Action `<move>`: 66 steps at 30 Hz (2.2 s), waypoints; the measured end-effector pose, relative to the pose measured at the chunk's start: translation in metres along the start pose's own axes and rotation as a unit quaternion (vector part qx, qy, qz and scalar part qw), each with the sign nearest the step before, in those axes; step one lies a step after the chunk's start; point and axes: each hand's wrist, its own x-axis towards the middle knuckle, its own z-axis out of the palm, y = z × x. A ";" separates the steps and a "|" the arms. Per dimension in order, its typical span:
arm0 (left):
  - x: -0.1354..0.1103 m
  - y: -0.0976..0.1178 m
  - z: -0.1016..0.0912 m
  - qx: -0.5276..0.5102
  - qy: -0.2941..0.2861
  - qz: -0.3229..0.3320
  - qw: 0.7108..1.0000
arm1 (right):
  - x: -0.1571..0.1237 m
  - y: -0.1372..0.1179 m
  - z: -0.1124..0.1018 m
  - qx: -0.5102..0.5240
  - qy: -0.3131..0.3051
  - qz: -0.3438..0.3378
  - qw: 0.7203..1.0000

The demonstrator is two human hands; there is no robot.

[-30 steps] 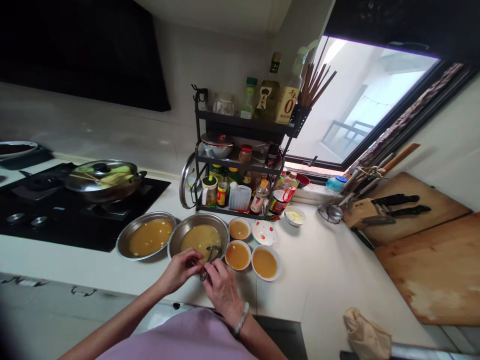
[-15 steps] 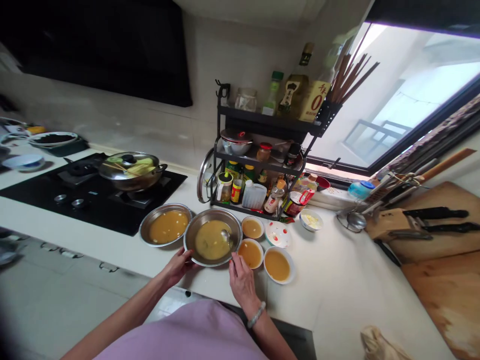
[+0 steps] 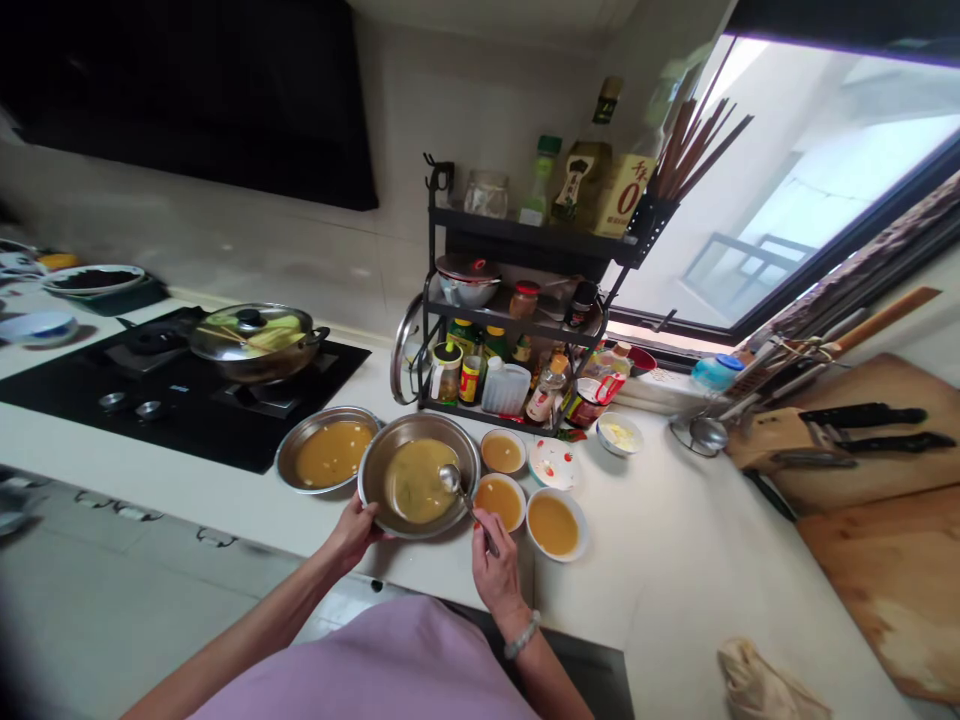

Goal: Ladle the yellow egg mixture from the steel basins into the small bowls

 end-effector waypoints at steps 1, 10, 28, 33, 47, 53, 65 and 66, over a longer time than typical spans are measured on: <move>-0.001 0.001 0.000 0.008 0.006 0.005 1.000 | 0.000 0.000 -0.001 0.026 -0.005 0.039 0.999; -0.011 0.009 -0.003 0.032 0.011 0.015 0.999 | 0.010 -0.006 -0.007 0.183 0.089 0.251 0.946; -0.017 0.014 -0.001 0.030 0.023 -0.009 0.999 | 0.024 -0.021 -0.040 0.293 0.161 0.258 0.907; -0.017 0.013 -0.001 0.015 0.016 0.003 1.000 | 0.038 -0.022 -0.070 0.295 0.222 0.255 0.894; -0.014 0.015 0.005 0.017 -0.001 0.005 1.000 | 0.042 0.040 -0.127 0.082 0.280 0.229 0.929; -0.010 0.017 0.007 0.025 -0.003 0.012 1.000 | 0.034 0.042 -0.125 -0.020 0.155 0.093 0.983; -0.006 0.020 0.007 0.047 -0.006 0.028 0.998 | 0.021 -0.003 -0.030 0.100 -0.017 0.050 0.994; -0.006 0.021 0.008 0.049 -0.008 0.029 0.998 | 0.018 -0.003 -0.024 0.100 -0.024 0.060 0.993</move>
